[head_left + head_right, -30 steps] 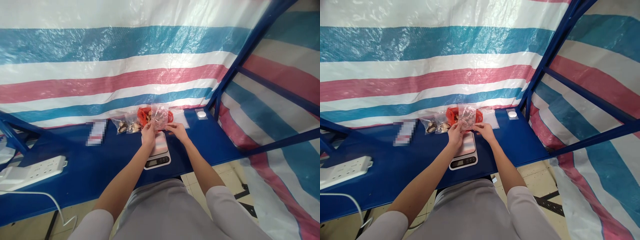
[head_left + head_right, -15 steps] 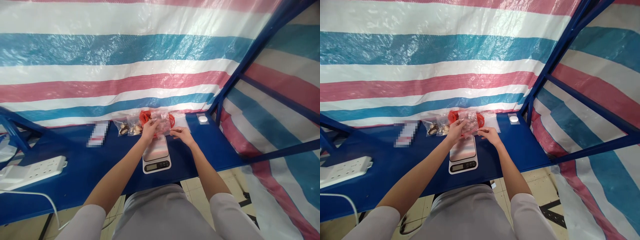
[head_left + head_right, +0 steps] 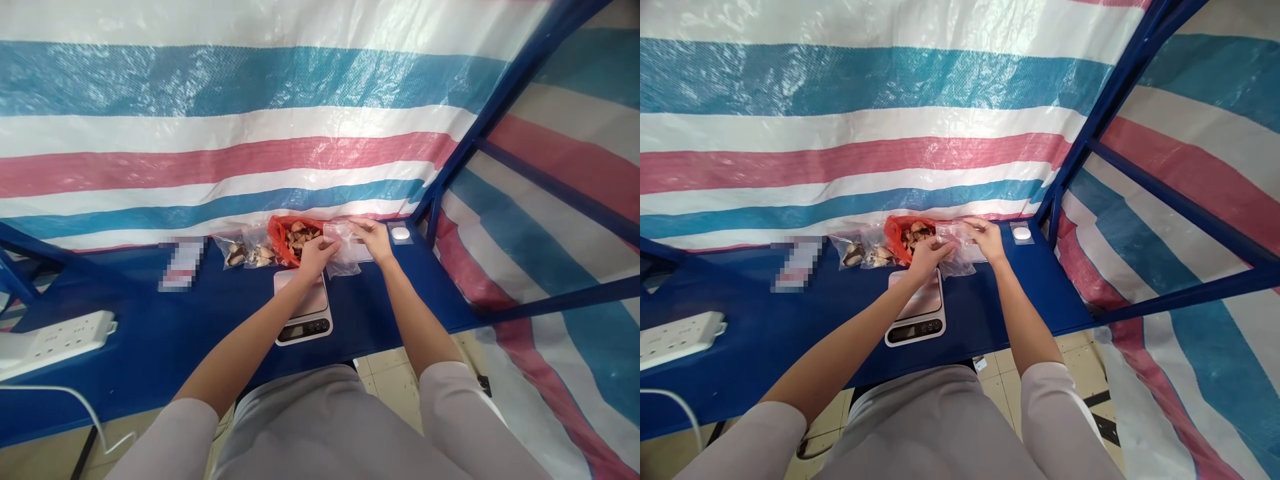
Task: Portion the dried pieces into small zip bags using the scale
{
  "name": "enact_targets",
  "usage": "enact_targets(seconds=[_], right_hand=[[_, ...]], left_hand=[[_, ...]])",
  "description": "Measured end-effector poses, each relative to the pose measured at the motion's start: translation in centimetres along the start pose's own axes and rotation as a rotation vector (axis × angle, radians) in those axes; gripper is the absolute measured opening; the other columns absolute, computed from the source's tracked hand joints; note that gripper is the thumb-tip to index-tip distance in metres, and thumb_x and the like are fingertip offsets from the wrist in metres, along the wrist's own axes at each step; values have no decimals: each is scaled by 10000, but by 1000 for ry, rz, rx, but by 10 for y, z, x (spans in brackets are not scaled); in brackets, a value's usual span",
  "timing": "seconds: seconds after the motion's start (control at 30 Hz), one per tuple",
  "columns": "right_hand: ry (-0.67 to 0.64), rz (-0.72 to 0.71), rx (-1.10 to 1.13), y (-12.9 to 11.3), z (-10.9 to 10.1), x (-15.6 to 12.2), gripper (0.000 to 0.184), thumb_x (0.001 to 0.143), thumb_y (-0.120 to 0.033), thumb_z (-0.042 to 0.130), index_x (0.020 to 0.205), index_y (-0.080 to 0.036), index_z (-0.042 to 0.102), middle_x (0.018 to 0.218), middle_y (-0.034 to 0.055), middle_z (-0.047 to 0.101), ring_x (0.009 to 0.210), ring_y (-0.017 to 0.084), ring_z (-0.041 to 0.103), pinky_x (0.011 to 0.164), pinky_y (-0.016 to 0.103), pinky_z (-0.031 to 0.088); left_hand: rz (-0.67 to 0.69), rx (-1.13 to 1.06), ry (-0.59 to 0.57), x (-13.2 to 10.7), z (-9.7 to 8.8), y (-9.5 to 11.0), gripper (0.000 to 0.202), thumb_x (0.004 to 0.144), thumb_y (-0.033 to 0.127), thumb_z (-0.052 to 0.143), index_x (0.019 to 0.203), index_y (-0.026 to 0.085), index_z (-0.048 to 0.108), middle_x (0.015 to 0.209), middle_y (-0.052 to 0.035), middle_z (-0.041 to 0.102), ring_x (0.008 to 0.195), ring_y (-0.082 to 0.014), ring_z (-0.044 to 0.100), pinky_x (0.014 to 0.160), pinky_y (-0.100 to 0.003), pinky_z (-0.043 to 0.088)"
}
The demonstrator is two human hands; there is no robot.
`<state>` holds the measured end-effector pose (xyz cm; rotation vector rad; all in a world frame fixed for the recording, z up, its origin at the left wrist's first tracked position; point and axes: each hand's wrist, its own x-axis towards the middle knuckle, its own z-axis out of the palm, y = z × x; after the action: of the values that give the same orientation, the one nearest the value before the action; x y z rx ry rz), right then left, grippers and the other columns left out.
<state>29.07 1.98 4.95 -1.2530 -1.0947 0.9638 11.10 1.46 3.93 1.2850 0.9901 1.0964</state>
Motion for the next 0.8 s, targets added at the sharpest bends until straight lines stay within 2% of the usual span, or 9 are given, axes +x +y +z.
enact_targets(seconds=[0.07,0.13,0.2,0.27,0.37,0.47,0.53,0.6,0.8], right_hand=[[4,8,2,4,-9,4,522,635,-570,848,994,-194,799,1047,63,788,974,260,725,742,345,639],[9,25,4,9,-20,8,518,615,-560,861,980,-197,802,1027,59,789,962,262,726,749,363,638],[3,55,10,14,-31,13,518,597,-541,876,983,-204,803,1020,58,790,949,262,728,750,373,637],[-5,91,22,19,-42,20,526,574,-519,890,986,-204,800,1010,61,790,918,259,735,748,383,635],[-3,128,52,27,-52,34,539,553,-491,897,992,-194,794,1011,69,787,869,255,748,758,399,633],[0,151,41,38,-54,48,521,543,-454,891,974,-182,786,987,69,782,841,254,755,752,400,629],[-6,170,-5,46,-52,55,494,548,-442,878,954,-177,781,918,64,778,821,257,754,730,399,629],[6,170,-53,54,-49,62,462,576,-447,856,945,-182,777,865,57,773,812,254,752,709,391,630],[41,89,-194,72,-41,76,393,701,-429,767,1003,-178,778,885,57,788,806,230,748,704,368,638]], left_hand=[[25,50,-1,1,4,-2,259,708,382,841,678,183,678,643,-12,652,615,-161,595,657,-296,521],[81,122,13,1,5,-3,207,724,355,828,746,191,702,689,-16,672,643,-171,613,683,-300,530],[184,227,32,-3,4,-3,218,755,321,798,924,199,734,856,-47,726,744,-193,662,754,-319,551],[332,385,40,-8,3,-3,324,801,291,753,1111,208,716,1072,-90,733,936,-231,691,883,-359,557],[558,681,-6,-14,7,-5,291,894,269,645,1176,206,688,1243,-124,686,1186,-272,632,1074,-443,488],[705,912,-145,-16,19,-12,228,967,239,532,1130,186,682,1221,-134,689,1197,-271,629,1097,-458,477],[729,1042,-252,-15,30,-19,231,980,209,493,1124,167,668,1193,-143,693,1177,-270,638,1083,-443,488],[692,1157,-326,-13,41,-26,237,981,198,482,1140,151,652,1190,-156,689,1154,-277,644,1049,-430,508],[573,1337,-338,-9,56,-48,332,978,247,504,1251,101,623,1307,-212,647,1245,-334,596,1047,-458,495]])
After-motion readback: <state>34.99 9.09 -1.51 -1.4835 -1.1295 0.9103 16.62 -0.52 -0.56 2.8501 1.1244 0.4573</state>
